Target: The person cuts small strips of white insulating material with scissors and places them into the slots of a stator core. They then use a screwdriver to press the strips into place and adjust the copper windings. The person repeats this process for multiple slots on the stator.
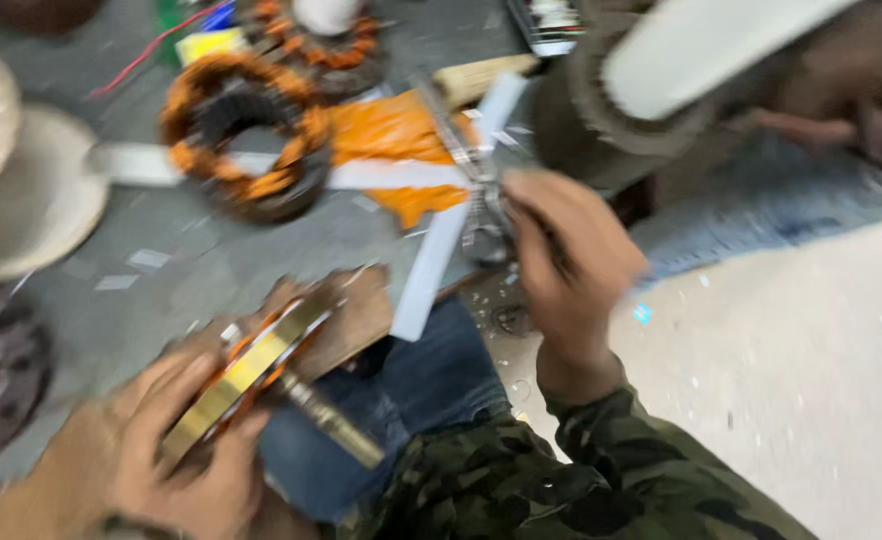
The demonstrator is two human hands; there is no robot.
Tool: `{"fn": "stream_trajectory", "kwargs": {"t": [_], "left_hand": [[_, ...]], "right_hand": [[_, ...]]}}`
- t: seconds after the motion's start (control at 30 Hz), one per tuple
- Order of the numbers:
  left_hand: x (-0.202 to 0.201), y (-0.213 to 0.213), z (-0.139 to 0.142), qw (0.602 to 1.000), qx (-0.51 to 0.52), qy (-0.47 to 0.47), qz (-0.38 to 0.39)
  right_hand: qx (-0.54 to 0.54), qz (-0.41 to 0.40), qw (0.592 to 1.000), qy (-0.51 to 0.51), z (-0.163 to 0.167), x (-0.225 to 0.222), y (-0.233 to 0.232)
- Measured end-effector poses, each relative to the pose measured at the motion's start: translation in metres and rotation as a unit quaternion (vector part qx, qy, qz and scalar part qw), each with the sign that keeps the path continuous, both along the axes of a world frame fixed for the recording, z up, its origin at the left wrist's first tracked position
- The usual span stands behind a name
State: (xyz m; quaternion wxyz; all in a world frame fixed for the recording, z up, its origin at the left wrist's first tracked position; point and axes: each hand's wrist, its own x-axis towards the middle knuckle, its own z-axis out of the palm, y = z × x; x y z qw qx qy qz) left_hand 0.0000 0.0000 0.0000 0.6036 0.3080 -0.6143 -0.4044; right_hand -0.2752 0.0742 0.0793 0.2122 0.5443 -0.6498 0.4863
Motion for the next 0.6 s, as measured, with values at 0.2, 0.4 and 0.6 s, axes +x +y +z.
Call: {"fn": "stream_trajectory", "kwargs": {"t": [0.2,0.4,0.6], "left_hand": [[0.021,0.000,-0.032,0.997,-0.027,-0.061,-0.048],[0.018,-0.006,-0.044,0.996,-0.020,0.011,-0.081],[0.023,-0.012,-0.040,0.995,-0.019,-0.010,-0.094]], "right_hand": [[0.173,-0.090,0.979,0.061,0.001,-0.043,-0.018],[0.282,-0.127,0.947,0.087,0.001,-0.059,-0.036],[0.290,-0.157,0.938,0.109,-0.009,-0.058,-0.045]]}}
